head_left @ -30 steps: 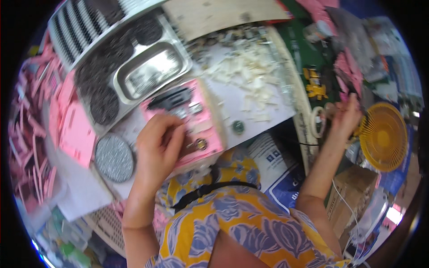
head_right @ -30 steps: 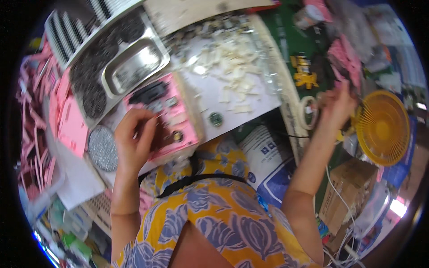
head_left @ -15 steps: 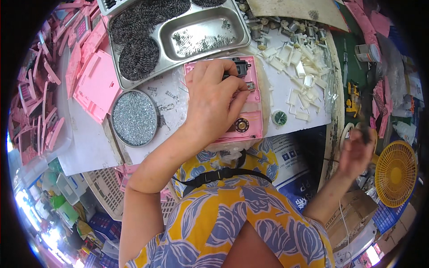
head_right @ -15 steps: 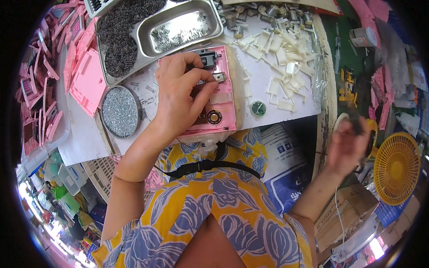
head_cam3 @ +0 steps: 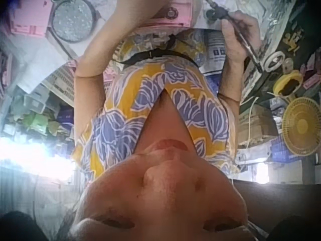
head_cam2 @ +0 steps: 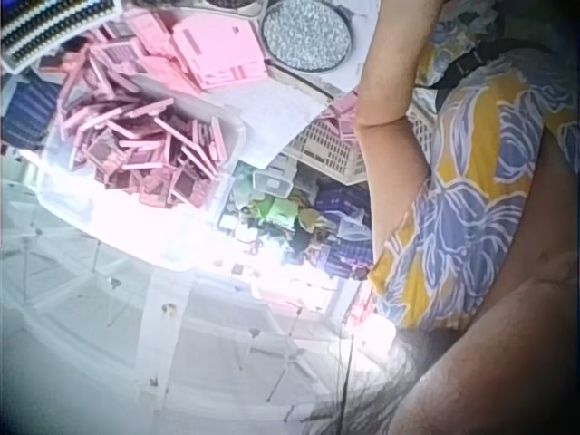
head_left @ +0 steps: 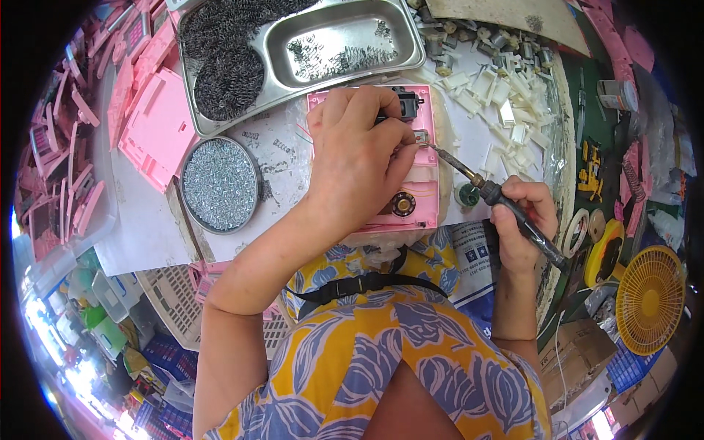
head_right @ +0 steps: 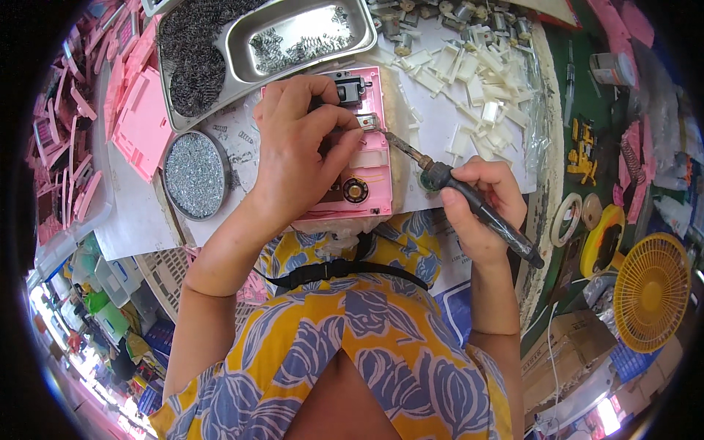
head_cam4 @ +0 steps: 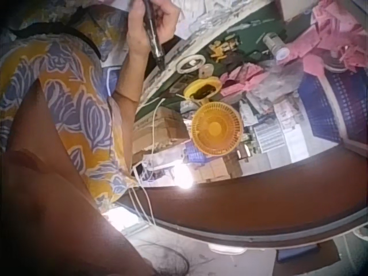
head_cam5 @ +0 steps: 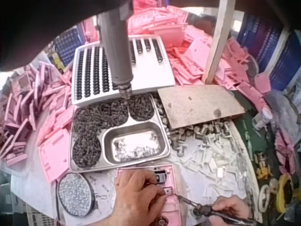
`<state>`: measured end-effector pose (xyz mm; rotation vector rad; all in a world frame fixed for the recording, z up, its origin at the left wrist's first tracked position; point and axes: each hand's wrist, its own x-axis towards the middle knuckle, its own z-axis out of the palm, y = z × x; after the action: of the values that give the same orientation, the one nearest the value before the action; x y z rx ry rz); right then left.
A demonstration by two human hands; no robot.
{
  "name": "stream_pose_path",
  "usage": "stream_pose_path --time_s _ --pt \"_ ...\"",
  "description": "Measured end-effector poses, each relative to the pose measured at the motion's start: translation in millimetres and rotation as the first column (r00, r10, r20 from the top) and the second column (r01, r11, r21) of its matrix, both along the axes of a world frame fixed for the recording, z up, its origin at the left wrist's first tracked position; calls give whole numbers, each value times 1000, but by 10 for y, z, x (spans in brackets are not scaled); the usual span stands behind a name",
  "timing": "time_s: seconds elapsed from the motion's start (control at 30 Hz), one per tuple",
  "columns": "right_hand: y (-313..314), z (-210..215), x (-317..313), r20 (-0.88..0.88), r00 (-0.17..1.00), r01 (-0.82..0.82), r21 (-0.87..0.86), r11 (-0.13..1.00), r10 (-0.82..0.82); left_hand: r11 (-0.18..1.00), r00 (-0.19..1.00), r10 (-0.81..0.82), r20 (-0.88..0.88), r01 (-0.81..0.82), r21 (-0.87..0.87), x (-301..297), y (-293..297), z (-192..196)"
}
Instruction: Soldering wires to components inside a pink plastic device casing and then assembling the housing with an electric screwdriver.
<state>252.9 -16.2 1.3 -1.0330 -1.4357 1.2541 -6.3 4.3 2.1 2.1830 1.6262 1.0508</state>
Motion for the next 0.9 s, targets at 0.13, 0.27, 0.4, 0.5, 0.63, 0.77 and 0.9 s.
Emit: stream_pose_path --time_s 0.13,0.27,0.4,0.5,0.63,0.77,0.9 --pt "-2 2 -22 -12 1000 4 -30 1000 -4 1000 1000 -1 -10 1 9 3 -2 7" --pt "-4 -23 -9 1 1000 8 -38 999 -8 1000 1000 -6 -13 6 6 -3 1 7" --pt "-34 -48 64 76 997 -3 -11 1000 4 1000 1000 -2 -24 2 10 6 7 9" --pt "-76 30 8 37 999 37 -68 997 -35 1000 999 3 -41 -3 7 5 8 13" --pt "-85 28 25 -128 988 80 -89 993 -92 1000 999 8 -46 -8 3 6 1 16" --pt "-48 38 139 -97 985 140 -15 990 -140 1000 998 10 -62 -10 -1 10 1 35" --pt "-8 76 174 -73 986 152 33 988 -150 1000 997 14 -69 -14 1 10 3 30"
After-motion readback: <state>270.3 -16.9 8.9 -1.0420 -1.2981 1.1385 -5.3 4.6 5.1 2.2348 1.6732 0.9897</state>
